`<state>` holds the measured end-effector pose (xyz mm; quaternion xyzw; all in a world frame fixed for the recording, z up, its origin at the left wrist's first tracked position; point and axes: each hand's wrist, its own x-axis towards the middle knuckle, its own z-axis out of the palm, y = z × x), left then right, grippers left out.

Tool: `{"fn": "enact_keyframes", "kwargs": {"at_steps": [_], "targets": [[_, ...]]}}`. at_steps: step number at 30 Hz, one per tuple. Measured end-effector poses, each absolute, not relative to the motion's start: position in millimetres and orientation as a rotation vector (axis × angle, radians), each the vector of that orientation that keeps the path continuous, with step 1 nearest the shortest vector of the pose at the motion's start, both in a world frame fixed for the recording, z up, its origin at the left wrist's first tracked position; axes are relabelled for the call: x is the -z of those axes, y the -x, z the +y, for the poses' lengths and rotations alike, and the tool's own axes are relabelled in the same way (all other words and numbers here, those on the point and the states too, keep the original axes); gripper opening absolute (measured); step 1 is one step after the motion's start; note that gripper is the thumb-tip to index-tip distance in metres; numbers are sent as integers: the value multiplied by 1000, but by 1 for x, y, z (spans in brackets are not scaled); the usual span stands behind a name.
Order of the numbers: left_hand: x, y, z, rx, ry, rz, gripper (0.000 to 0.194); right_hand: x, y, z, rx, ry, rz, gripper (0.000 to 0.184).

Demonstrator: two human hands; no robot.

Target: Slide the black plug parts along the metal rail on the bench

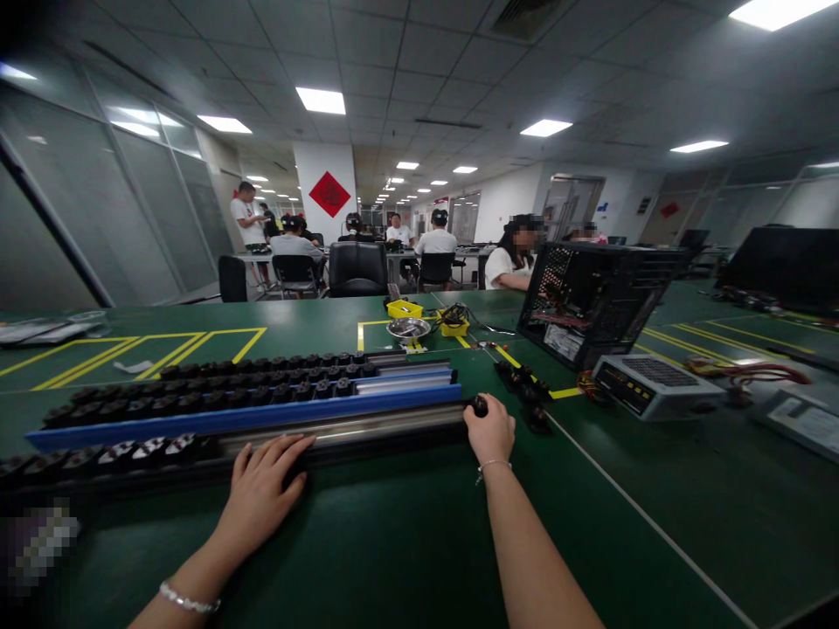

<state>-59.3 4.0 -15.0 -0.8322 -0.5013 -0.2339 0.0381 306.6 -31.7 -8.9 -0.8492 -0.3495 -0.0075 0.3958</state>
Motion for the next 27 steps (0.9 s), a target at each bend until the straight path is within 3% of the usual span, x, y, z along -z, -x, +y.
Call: {"fn": "enact_keyframes", "kwargs": {"at_steps": [10,27], "targets": [[15,59,4,720,2556,-1537,47,7,-308,-33,-50,2038,-848,53],[15,59,3,699,2543,-1537,47,0,-309,-34,-128,2095,-820,50]]}}
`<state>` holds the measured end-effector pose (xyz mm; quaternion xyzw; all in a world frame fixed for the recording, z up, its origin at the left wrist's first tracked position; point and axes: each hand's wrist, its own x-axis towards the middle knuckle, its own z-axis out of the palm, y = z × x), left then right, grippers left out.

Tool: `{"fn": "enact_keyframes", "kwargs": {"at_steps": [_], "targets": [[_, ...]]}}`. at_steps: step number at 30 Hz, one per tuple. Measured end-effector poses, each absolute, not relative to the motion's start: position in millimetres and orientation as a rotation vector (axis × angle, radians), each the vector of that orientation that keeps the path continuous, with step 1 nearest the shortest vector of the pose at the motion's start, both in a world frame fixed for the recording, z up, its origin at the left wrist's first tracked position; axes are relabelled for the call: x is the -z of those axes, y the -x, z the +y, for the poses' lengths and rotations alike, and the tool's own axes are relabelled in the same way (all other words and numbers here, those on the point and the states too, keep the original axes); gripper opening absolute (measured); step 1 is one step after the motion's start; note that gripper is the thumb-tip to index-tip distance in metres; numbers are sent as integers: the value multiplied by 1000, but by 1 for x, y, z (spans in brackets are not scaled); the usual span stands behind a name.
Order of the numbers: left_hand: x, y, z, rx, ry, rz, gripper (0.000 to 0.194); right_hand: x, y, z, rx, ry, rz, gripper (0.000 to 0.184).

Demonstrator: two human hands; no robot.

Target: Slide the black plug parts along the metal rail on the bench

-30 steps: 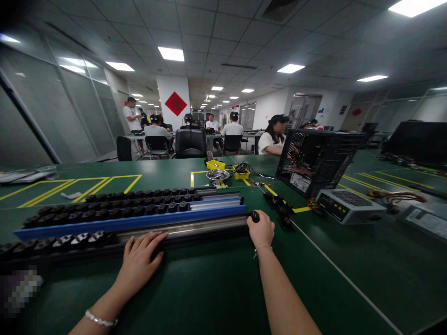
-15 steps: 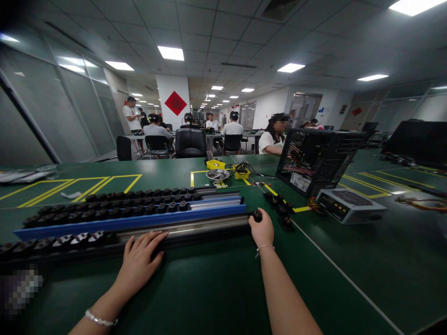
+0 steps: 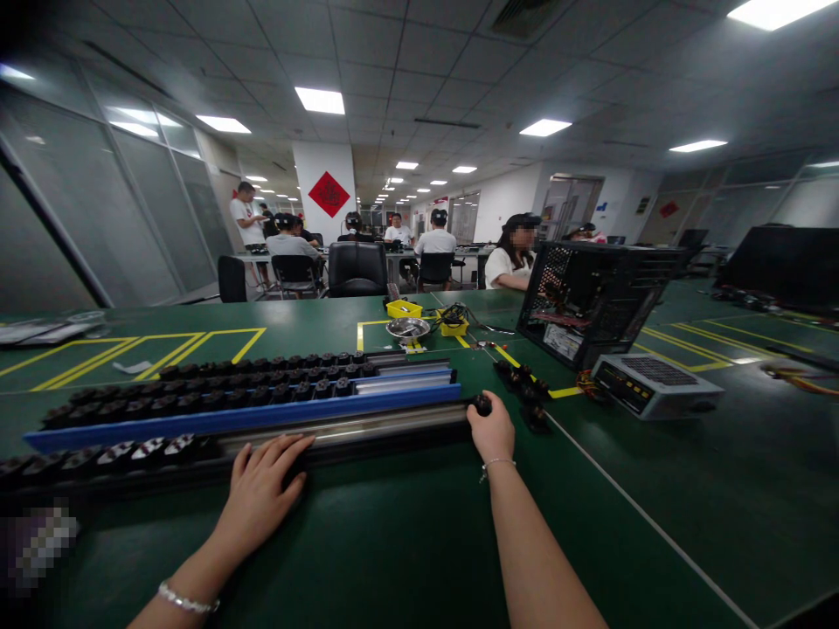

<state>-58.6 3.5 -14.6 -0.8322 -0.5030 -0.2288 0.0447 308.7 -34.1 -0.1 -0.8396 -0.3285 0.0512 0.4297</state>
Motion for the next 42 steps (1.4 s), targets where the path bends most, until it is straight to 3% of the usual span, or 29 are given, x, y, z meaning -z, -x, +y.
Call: {"fn": "enact_keyframes", "kwargs": {"at_steps": [42], "targets": [[16,60,4,732,2564,-1532,47,6,-316,-35,-58,2085,-777,50]]}}
